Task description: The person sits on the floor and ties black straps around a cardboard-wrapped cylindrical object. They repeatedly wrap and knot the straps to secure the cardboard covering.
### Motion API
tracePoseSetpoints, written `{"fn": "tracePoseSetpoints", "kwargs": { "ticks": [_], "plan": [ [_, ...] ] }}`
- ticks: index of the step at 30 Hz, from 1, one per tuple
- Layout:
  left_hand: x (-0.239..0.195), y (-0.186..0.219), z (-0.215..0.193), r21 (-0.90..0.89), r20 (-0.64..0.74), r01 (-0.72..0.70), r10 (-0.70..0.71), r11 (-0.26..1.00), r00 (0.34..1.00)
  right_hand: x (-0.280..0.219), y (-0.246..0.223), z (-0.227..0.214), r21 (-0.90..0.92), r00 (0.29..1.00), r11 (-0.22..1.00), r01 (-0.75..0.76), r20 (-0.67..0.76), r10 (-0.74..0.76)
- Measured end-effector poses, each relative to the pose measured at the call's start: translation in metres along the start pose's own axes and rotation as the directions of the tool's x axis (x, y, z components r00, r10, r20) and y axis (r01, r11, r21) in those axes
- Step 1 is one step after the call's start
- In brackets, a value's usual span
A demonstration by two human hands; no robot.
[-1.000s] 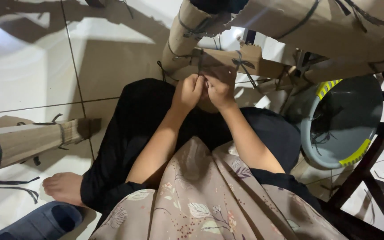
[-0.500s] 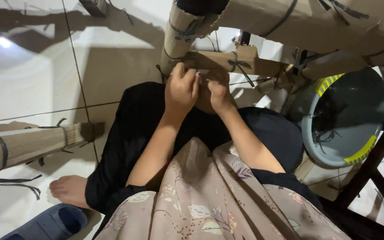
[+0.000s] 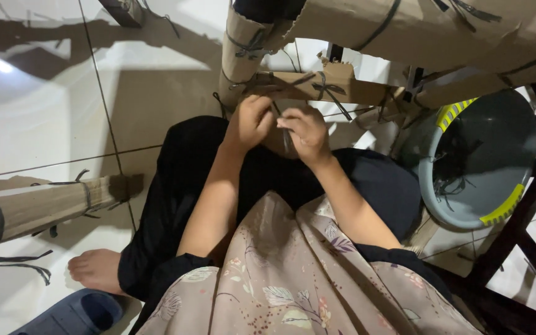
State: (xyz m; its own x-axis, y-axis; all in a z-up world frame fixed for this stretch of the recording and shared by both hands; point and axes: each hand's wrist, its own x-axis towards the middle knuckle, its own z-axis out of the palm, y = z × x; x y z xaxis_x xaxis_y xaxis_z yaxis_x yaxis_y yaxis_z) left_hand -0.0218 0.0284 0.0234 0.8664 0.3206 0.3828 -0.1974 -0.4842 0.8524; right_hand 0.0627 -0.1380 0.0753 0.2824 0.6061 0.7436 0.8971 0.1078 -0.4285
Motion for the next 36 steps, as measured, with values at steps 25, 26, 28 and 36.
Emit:
{"fn": "tracePoseSetpoints", "kwargs": {
  "ticks": [25, 26, 28, 36],
  "plan": [
    [0.014, 0.067, -0.020, 0.093, -0.301, 0.014, 0.015, 0.996, 0.954, 0.047, 0.001, 0.008, -0.176, 0.795, 0.807, -0.564, 0.150, 0.588],
    [0.012, 0.065, -0.020, 0.098, -0.293, 0.035, -0.005, 0.995, 0.956, 0.046, 0.001, 0.011, -0.166, 0.812, 0.829, -0.535, 0.171, 0.558],
    [0.010, 0.057, -0.017, 0.141, -0.315, 0.025, 0.021, 0.990, 0.949, 0.051, -0.005, 0.006, -0.210, 0.716, 0.754, -0.622, 0.237, 0.657],
    [0.010, 0.079, -0.025, 0.021, -0.342, 0.153, -0.137, 0.988, 0.929, 0.045, -0.003, 0.006, -0.367, 0.402, 0.463, -0.807, 0.233, 0.886]
  ]
}}
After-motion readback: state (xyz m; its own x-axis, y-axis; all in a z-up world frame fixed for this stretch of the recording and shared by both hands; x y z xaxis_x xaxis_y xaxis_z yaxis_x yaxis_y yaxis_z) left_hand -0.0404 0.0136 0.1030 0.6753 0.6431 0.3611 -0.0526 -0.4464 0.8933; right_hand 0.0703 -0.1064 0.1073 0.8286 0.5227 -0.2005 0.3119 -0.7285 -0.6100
